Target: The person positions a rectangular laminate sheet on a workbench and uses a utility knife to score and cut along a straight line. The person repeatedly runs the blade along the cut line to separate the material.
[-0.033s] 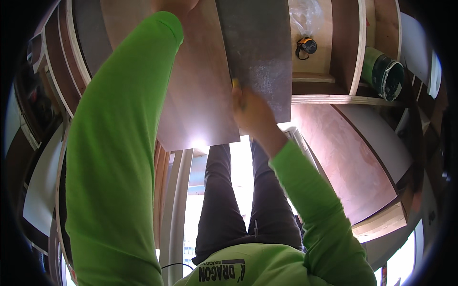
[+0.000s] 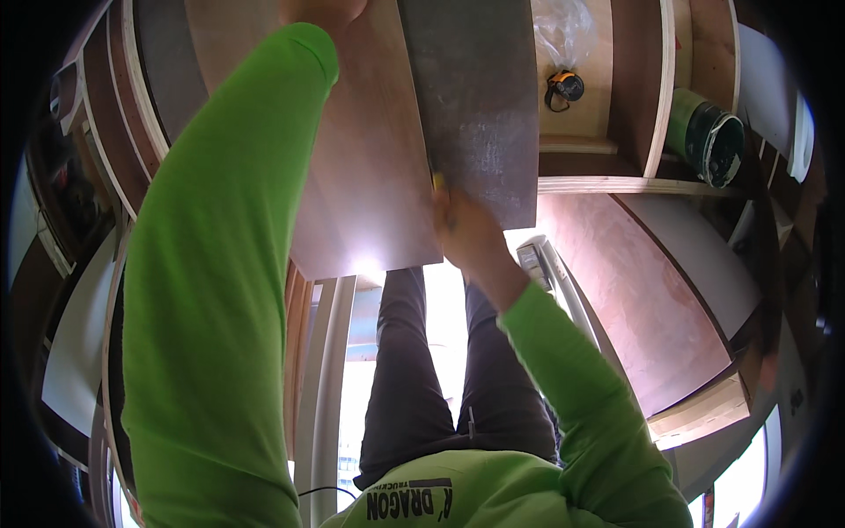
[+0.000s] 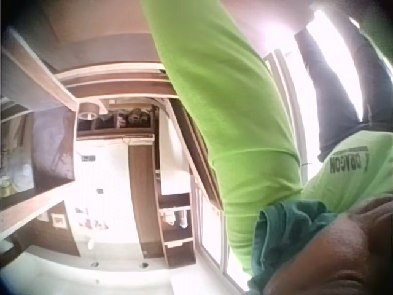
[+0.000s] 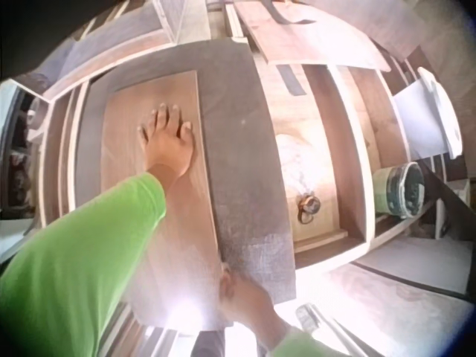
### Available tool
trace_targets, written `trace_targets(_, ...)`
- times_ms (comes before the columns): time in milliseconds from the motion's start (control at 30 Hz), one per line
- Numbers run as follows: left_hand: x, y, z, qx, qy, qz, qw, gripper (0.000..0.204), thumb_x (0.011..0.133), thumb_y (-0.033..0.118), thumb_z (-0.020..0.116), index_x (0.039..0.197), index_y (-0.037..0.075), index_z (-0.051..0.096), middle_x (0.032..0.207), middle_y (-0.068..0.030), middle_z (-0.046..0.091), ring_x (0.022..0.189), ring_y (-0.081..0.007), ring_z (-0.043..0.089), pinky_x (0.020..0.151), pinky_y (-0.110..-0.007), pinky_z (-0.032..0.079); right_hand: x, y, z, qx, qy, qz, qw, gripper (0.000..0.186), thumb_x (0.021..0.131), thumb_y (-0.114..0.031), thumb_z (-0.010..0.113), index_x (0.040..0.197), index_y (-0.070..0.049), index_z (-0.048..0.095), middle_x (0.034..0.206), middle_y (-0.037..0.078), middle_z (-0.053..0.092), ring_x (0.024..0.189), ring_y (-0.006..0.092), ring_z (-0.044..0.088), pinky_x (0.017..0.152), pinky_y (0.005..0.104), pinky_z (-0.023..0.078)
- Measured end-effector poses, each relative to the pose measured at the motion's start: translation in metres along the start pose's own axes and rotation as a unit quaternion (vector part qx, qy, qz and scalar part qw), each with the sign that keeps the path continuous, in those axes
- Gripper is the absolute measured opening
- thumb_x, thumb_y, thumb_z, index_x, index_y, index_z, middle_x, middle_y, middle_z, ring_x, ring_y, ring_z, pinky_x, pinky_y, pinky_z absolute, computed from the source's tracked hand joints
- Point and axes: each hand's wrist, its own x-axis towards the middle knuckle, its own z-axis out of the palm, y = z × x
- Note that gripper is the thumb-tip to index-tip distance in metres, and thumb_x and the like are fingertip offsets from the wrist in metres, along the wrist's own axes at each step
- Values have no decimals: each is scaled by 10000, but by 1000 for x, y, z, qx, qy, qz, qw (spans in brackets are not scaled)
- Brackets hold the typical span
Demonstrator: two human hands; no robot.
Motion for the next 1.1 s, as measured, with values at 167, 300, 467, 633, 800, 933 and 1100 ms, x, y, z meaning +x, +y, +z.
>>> trace_targets(167, 1, 4, -2, 2, 0, 3, 1000, 557, 1015, 395, 409, 1498, 122, 462, 1594, -133, 381, 1498, -342, 282, 1212, -608, 158, -114, 62, 32, -28, -16, -16, 999, 333, 1043, -279, 477, 864, -16, 573, 682, 225, 635, 648, 421, 658, 622, 504, 541)
trace_targets(300, 5, 2, -7, -3, -3, -1, 1000, 566, 1016, 397, 408, 1505, 114, 450, 1600, -144, 369, 1503, -351, 271, 1214, -612, 143, -146, 73, 8, 102, -83, 38, 991, 312, 1044, -328, 516, 965, -29, 561, 710, 201, 632, 636, 385, 631, 610, 463, 494)
trace_targets(467, 12, -5, -5, 15, -18, -3, 1000, 587, 1018, 429, 399, 1533, 148, 408, 1626, -142, 318, 1519, -346, 238, 1214, -624, 122, -131, 70, -11, 270, -29, 98, 957, 271, 988, -288, 665, 941, -41, 563, 672, 28, 574, 599, 143, 577, 578, 338, 490)
trace_targets(633, -1, -2, 4, 5, -21, -10, 1000, 582, 1022, 458, 364, 1541, 197, 395, 1634, -107, 308, 1531, -314, 219, 1212, -634, 108, -115, 68, -18, 467, -99, 223, 850, 226, 996, -237, 659, 907, -63, 545, 711, 30, 569, 625, 134, 579, 586, 293, 493)
trace_targets(800, 2, -5, 4, -15, -13, -11, 1000, 565, 1024, 446, 373, 1530, 198, 416, 1631, -106, 314, 1533, -308, 215, 1215, -632, 107, -111, 55, -16, 405, -58, 200, 890, 187, 977, -200, 678, 904, -63, 575, 712, 15, 572, 616, 112, 569, 576, 266, 478)
trace_targets(933, -2, -10, -2, -118, 16, -25, 993, 476, 1038, 355, 407, 1469, 173, 488, 1562, -119, 420, 1498, -315, 289, 1210, -602, 157, -99, 55, -10, 358, -33, 148, 922, 166, 956, -189, 713, 901, -67, 616, 666, -46, 536, 580, 49, 498, 520, 224, 401)
trace_targets(1100, -53, -84, -29, -400, 57, -127, 906, 370, 1030, 285, 482, 1328, 101, 604, 1335, -178, 608, 1343, -373, 461, 1161, -524, 291, -55, 32, -26, 385, 53, 126, 913, 78, 949, -93, 655, 1021, -66, 640, 733, -32, 573, 602, 51, 519, 534, 209, 421)
